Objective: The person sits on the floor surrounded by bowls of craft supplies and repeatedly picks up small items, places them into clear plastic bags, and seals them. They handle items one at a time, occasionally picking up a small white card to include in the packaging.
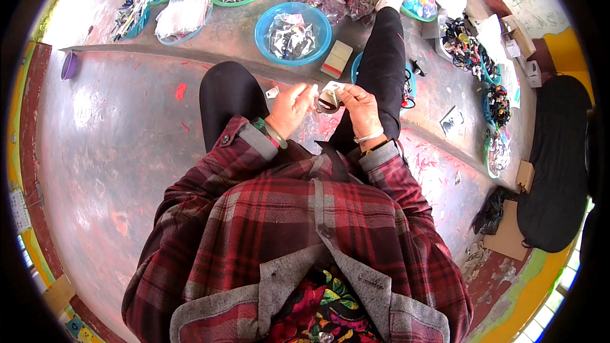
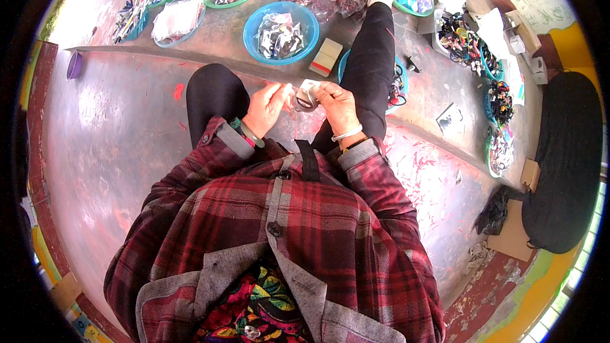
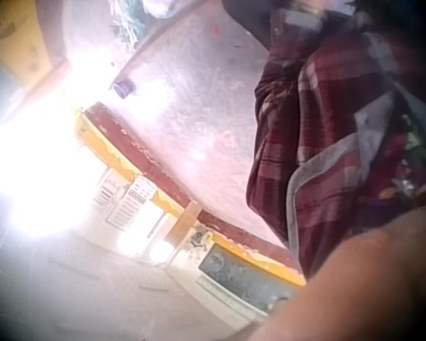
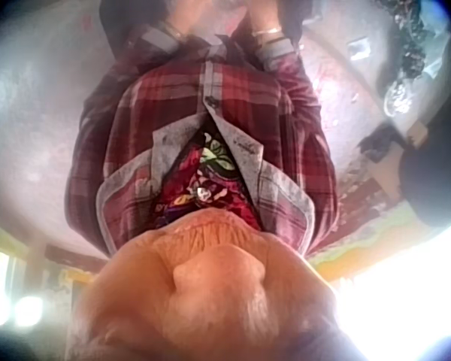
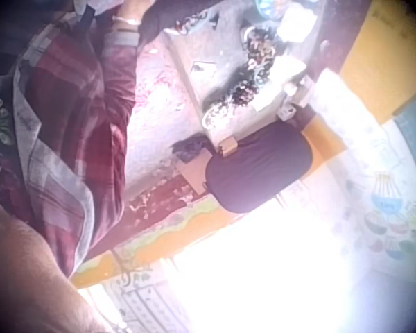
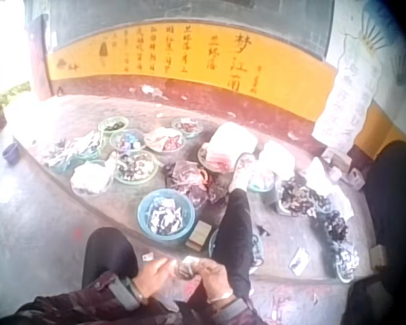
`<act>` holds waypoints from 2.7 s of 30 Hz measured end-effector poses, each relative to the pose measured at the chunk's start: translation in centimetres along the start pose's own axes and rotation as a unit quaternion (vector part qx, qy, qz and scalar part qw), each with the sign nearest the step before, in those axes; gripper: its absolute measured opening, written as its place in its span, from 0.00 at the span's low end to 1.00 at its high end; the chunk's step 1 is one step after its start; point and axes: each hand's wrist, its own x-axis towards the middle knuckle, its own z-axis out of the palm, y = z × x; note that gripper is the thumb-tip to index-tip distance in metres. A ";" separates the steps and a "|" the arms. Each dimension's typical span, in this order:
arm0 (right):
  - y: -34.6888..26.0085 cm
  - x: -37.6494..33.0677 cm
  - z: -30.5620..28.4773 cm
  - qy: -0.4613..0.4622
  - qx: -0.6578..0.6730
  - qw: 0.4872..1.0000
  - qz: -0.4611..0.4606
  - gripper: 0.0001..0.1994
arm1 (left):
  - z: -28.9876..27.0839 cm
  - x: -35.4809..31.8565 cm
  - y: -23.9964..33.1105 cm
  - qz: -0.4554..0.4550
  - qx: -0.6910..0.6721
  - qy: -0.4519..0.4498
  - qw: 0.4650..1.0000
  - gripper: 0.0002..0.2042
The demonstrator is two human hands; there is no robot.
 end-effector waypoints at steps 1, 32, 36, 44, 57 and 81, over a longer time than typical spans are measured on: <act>-0.1 0.0 0.1 -0.011 -0.027 0.999 -0.020 0.06 | -0.3 0.3 -0.2 -0.033 -0.033 0.001 0.999 0.12; 1.3 0.2 0.0 0.144 -0.342 0.926 -0.068 0.06 | 0.1 -0.4 -0.3 -0.081 -0.013 -0.180 0.980 0.11; 1.8 0.3 -0.5 0.162 -0.370 0.912 -0.072 0.06 | 0.2 -0.3 -0.5 0.018 0.113 -0.186 0.976 0.12; 0.8 0.3 0.4 0.137 -0.210 0.968 -0.006 0.07 | 0.8 -0.7 -2.4 -0.040 0.081 -0.137 0.986 0.15; -0.3 0.2 -1.0 -0.072 0.104 0.987 0.096 0.14 | 0.4 -0.1 -1.8 -0.060 -0.125 -0.052 0.989 0.14; -1.9 -0.9 1.6 0.011 -0.144 0.989 -0.022 0.18 | 0.0 -0.3 -1.3 -0.040 -0.009 -0.036 0.998 0.13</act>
